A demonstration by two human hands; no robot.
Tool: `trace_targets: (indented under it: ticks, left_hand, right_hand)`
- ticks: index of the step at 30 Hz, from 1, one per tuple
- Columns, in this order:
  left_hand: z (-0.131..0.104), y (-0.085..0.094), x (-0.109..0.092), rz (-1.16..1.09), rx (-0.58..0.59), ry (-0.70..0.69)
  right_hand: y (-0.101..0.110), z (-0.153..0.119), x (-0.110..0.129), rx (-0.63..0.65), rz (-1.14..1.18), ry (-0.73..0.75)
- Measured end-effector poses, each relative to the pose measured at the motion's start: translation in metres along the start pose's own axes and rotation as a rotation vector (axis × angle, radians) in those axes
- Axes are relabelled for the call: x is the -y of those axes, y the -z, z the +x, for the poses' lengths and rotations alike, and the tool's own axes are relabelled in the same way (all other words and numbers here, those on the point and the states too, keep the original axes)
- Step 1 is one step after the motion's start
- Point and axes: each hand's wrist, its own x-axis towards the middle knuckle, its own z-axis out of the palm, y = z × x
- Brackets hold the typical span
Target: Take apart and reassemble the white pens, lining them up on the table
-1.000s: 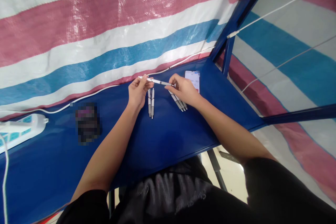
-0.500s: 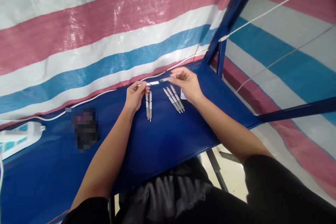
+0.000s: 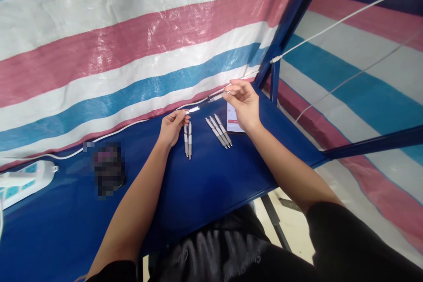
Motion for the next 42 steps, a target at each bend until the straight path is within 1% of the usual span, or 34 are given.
trace_targets:
  ticks: [6, 11, 16, 19, 21, 23, 25, 28, 30, 33, 37, 40, 42]
  left_hand:
    - [0.000, 0.001, 0.000, -0.023, -0.003, -0.008]
    - [0.000, 0.000, 0.000, -0.018, -0.001, -0.001]
    - [-0.002, -0.002, -0.001, 0.012, 0.001, 0.004]
    - [-0.004, -0.002, -0.001, 0.021, -0.009, 0.006]
    - [-0.004, -0.002, -0.001, 0.032, -0.016, 0.010]
    - [-0.004, -0.002, 0.000, 0.040, -0.020, 0.008]
    - [-0.003, -0.002, 0.000, 0.038, -0.026, 0.004]
    - [-0.002, -0.003, 0.000, 0.006, -0.030, -0.010]
    - [-0.002, -0.003, 0.000, -0.017, -0.030, -0.026]
    - [-0.002, -0.002, 0.000, -0.010, -0.013, -0.024]
    - [-0.002, -0.001, -0.001, -0.028, -0.016, -0.028]
    - [-0.001, -0.001, -0.002, -0.048, -0.003, -0.025]
    - [-0.001, 0.000, -0.003, -0.059, 0.013, -0.016]
  right_hand:
    - [0.004, 0.004, -0.003, 0.028, -0.025, 0.024]
    - [-0.001, 0.000, -0.003, 0.052, 0.010, 0.018]
    - [-0.013, -0.011, -0.003, 0.171, 0.030, -0.057]
    - [-0.015, -0.014, -0.005, 0.206, 0.048, -0.073]
    - [-0.015, -0.015, -0.005, 0.214, -0.010, -0.075]
    - [-0.013, -0.016, -0.004, 0.239, -0.118, -0.059]
    - [-0.011, -0.018, -0.001, 0.287, -0.228, -0.034]
    - [-0.008, -0.020, 0.005, 0.375, -0.286, -0.020]
    - [-0.007, -0.020, 0.008, 0.440, -0.316, -0.040]
    - [-0.006, -0.022, 0.012, 0.512, -0.427, -0.095]
    - [-0.010, -0.026, 0.014, 0.518, -0.438, -0.052]
    - [-0.012, -0.029, 0.015, 0.552, -0.476, -0.099]
    - [-0.013, -0.030, 0.015, 0.544, -0.519, -0.101]
